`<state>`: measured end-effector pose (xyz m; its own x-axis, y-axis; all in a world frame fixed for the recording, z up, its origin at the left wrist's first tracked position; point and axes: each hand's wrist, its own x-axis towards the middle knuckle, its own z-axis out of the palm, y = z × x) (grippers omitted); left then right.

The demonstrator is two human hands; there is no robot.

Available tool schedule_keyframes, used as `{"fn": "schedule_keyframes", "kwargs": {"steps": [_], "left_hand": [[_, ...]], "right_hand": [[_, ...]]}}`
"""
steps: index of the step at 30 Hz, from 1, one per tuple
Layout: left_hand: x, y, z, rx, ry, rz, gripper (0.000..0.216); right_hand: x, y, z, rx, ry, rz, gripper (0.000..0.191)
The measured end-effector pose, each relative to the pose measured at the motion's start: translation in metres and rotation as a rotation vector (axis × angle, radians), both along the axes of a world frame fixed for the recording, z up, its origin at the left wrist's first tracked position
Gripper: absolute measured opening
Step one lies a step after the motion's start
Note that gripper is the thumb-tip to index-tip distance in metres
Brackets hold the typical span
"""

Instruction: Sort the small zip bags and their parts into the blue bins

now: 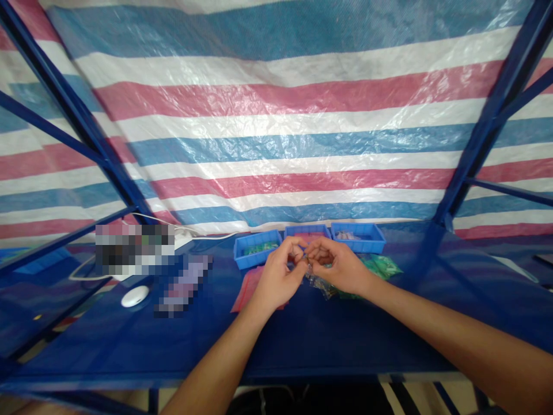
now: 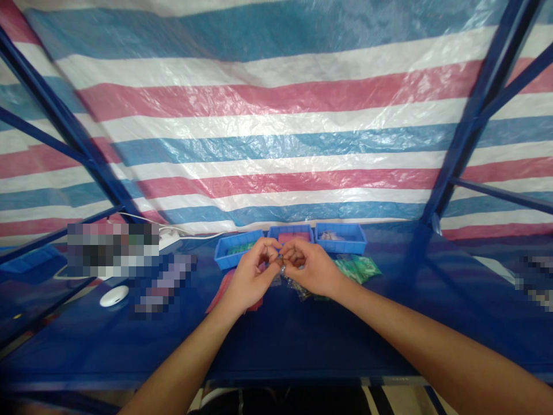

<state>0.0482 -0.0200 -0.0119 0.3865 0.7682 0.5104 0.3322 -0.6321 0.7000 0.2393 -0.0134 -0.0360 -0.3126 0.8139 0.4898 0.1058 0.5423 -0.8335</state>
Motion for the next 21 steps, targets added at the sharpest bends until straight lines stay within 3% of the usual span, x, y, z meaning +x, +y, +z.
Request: {"fn": "schedule_keyframes", "kwargs": {"steps": [7, 12, 15, 21], "left_hand": [[0.001, 0.004, -0.003, -0.009, -0.016, 0.089, 0.026], [-0.003, 0.009, -0.002, 0.137, -0.022, 0.221, 0.024], [-0.003, 0.007, 0.0, 0.169, 0.053, 0.181, 0.014], [0.0, 0.002, 0.001, 0.099, 0.092, 0.114, 0.022]], "right_hand": [[0.005, 0.007, -0.004, -0.041, 0.061, -0.082, 0.025], [0.009, 0.018, -0.01, -0.054, 0.071, -0.222, 0.023], [0.009, 0.02, -0.011, -0.073, 0.099, -0.228, 0.026], [0.006, 0.01, -0.005, 0.054, -0.008, -0.166, 0.025]]}}
